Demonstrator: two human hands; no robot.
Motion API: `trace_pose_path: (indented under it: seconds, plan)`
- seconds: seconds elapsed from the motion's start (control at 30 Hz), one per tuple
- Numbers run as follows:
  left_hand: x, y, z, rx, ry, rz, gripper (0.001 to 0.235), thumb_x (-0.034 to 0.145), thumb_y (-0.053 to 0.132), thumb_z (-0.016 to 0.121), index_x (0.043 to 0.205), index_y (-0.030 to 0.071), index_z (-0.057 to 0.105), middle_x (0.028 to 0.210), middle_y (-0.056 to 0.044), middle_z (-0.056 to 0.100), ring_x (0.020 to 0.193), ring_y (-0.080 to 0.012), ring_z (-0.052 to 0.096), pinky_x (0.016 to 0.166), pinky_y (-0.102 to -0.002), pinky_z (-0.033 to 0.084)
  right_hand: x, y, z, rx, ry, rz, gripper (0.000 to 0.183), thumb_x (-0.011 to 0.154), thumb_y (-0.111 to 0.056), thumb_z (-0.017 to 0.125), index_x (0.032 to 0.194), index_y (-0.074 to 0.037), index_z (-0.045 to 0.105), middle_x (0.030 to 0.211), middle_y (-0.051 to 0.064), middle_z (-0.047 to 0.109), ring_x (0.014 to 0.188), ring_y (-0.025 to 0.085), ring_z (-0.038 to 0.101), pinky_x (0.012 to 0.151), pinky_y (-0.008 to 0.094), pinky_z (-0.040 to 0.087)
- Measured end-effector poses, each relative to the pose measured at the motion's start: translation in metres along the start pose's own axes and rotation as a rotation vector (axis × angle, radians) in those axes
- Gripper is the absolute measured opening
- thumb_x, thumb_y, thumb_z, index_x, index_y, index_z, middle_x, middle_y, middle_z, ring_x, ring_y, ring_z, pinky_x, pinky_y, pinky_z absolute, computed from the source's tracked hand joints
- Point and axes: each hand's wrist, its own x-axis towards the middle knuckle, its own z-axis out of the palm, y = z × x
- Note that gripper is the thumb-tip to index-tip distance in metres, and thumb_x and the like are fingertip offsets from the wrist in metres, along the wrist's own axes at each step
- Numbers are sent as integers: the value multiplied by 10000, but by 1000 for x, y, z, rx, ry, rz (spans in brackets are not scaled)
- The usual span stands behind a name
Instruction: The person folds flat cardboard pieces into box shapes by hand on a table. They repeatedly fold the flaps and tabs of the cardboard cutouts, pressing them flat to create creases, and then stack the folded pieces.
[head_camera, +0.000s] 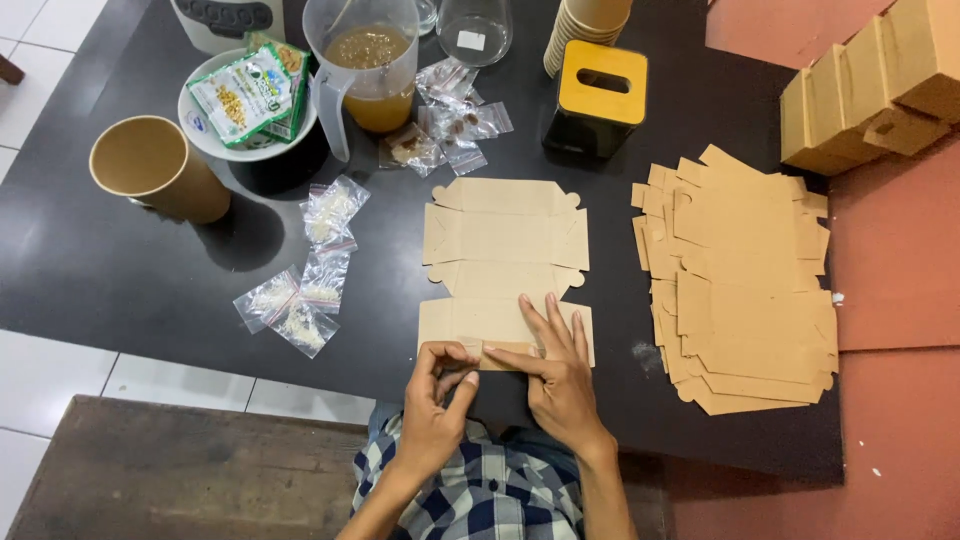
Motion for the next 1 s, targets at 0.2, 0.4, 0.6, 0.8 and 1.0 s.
trace_pose_path:
  seconds: [0.2,0.4,0.6,0.8,1.0]
  plan:
    - [12,23,-8,66,-35,3,55,952,85,611,1004,82,594,934,-59,670,904,-137,713,797,-231,571,0,1,1,-15,-18,6,610,936,106,380,1199,-300,751,1595,127,390,1542,383,207,1241,583,44]
    - [57,37,-43,710,-202,414,149,861,43,723,978,135,713,936,-39,721,942,-292,691,839,-410,533,1,-2,3,-56,-51,135,541,998,-41,397,1096,-381,806,1576,72,436,1514,386,204,1194,578,32]
    - [64,32,-56,776,-304,294,354,789,231,824,1124,180,722,1284,-68,656,1293,-320,536,1099,-504,340,0,-4,1,-28,-58,140,559,986,-10,396,1134,-372,797,1579,77,428,1518,381,188,1194,568,16]
    - [60,44,-49,771,-303,288,445,771,250,826,1186,145,706,1467,-155,559,1430,-411,395,1154,-584,239,-2,-2,0,-32,-122,100,561,961,5,398,1210,-343,761,1585,108,413,1521,389,179,1177,617,-41]
    - [63,45,-53,748,-356,222,469,774,260,830,1217,168,704,1505,-129,530,1453,-393,371,1177,-576,199,1,-12,-1,-38,-152,63,525,977,-29,397,1145,-338,787,1601,99,386,1526,367,179,1177,603,-50]
